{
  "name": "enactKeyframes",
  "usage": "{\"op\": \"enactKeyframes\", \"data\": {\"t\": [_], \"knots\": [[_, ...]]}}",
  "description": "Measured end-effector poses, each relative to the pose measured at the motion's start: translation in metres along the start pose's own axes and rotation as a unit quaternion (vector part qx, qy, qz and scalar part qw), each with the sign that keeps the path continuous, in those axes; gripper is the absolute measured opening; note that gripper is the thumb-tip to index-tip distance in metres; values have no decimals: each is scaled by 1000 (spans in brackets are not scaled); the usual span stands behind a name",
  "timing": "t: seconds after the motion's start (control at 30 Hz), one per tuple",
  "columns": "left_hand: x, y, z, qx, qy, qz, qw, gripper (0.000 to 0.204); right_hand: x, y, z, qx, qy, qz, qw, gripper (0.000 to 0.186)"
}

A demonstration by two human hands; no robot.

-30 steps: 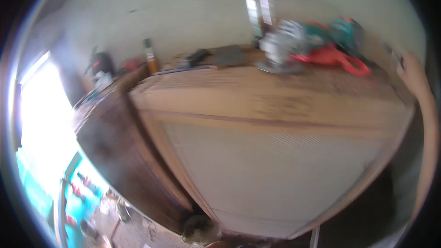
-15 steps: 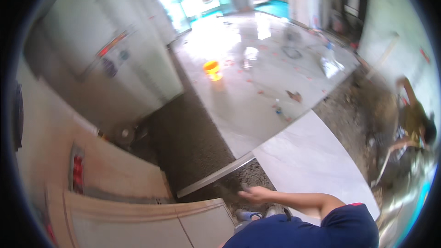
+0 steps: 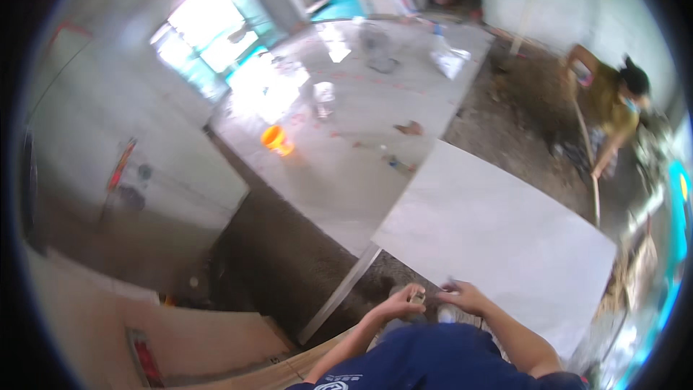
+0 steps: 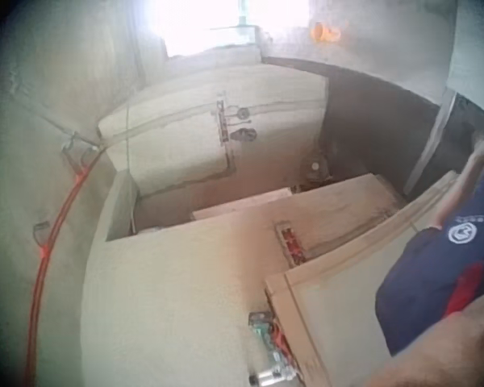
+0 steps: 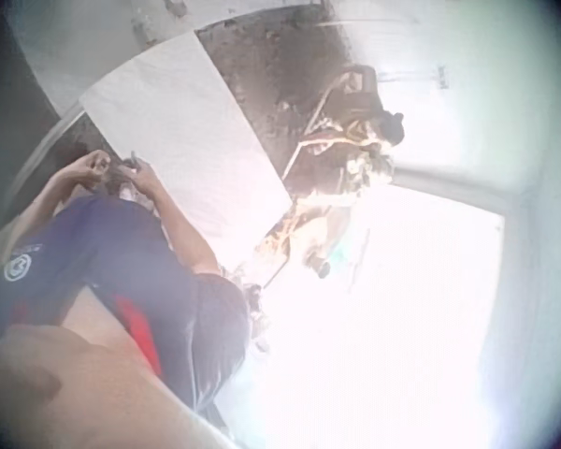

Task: Measuring and marking floor tiles for installation during a renovation.

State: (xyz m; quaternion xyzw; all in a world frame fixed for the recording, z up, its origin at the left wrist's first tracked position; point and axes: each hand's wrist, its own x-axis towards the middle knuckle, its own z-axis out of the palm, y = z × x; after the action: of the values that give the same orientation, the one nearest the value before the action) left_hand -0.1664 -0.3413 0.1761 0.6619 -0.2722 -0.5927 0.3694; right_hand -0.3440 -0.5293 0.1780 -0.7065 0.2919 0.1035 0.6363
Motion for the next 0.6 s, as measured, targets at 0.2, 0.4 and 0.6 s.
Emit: {"op": "enactKeyframes", "data": {"t": [0.2,0.4,0.6], "knots": [[37,-6,-46,-8,-91,-106,990,68,50,-3,63,92,-4,-15,996,47],[41,-8,-95,82,-189,-110,972,60,64,-21,106,265,30,117,957,40],[81,-62,-179,303,-236,-201,901,65,-7,3,40,510,407,263,711,29]]}}
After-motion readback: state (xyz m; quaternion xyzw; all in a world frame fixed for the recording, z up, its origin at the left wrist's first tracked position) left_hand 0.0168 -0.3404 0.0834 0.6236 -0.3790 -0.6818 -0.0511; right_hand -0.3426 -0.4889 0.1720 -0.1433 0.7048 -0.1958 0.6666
